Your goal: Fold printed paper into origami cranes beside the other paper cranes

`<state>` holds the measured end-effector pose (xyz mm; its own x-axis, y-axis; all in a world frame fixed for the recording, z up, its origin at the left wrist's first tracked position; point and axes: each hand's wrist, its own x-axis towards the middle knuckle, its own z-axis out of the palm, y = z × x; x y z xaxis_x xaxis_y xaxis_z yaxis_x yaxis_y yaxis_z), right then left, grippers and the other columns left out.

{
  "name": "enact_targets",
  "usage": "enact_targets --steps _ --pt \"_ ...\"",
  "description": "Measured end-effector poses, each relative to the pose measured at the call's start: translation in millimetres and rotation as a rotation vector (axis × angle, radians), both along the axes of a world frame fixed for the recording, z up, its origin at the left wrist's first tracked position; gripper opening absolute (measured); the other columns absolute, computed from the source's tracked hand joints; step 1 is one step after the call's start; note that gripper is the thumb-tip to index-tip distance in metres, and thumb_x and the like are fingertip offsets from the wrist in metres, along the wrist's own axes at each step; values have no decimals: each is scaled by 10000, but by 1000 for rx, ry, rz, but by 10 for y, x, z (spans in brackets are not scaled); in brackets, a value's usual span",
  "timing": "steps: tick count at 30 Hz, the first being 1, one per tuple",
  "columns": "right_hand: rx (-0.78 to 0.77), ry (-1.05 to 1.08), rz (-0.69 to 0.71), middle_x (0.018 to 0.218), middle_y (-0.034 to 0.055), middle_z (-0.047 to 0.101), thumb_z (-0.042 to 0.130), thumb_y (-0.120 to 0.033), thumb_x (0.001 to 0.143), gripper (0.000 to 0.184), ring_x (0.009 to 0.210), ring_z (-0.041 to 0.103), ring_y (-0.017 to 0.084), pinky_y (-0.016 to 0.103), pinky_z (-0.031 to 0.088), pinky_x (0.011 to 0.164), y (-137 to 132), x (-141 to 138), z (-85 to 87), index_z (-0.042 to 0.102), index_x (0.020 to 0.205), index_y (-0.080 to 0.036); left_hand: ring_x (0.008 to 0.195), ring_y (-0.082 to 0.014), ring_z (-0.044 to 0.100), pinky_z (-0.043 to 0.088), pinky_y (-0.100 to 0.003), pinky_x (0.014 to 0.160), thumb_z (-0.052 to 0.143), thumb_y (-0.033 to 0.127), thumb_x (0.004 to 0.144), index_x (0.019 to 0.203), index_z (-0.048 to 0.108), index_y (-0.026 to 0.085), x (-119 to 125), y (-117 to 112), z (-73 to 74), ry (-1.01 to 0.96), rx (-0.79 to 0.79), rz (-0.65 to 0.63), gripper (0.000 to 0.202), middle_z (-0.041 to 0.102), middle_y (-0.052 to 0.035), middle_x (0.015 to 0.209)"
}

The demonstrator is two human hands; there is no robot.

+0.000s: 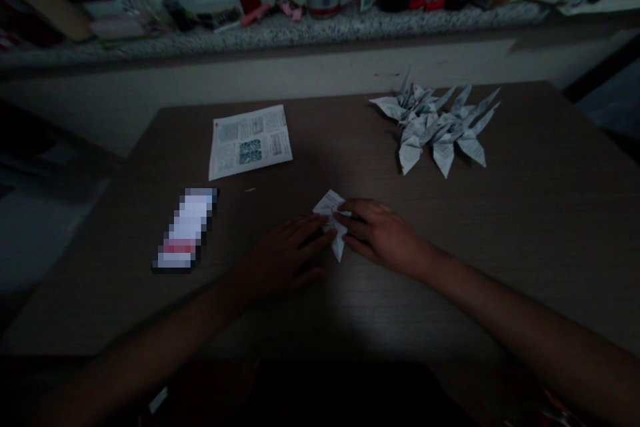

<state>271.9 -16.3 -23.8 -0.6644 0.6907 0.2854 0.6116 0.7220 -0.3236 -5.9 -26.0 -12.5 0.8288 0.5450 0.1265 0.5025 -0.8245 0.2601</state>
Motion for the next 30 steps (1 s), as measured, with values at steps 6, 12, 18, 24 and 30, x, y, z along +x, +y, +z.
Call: enact_targets --steps 6,12,18,24,30 --pt "-27 21 -5 1417 190 624 568 -300 1027 392 1311 603 330 536 539 1056 -7 1 0 641 1392 -178 1555 -318 332 349 -518 1240 522 512 1049 1581 374 208 8 6 9 26 -17 -1 630 395 -162 1647" --pt "-15 22 -10 1429 190 616 558 -282 1031 403 1316 597 331 533 534 1057 -9 3 -29 629 1414 -176 1560 -315 322 324 -510 1254 509 528 1051 1588 364 188 23 -7 14 33 -1 -6 652 392 -172 1648" --pt "-3 28 -11 1402 195 637 541 -266 1039 391 1284 620 326 526 542 1044 4 6 -40 638 1404 -163 1563 -320 317 333 -509 1247 497 558 1048 1592 355 183 34 -18 -13 53 14 -4 676 385 -180 1649" --pt "-10 22 -5 1419 191 625 530 -266 1047 403 1301 611 323 522 541 1048 1 0 -22 615 1428 -165 1576 -306 289 313 -488 1261 474 550 1060 1610 330 187 38 -31 -22 64 8 -6 675 350 -173 1671" --pt "-12 24 -11 1419 179 626 525 -268 1051 401 1291 615 318 533 545 1039 -2 10 -29 607 1434 -185 1566 -307 307 329 -497 1251 499 550 1050 1605 350 190 33 -24 -8 37 -3 -5 678 368 -170 1661"
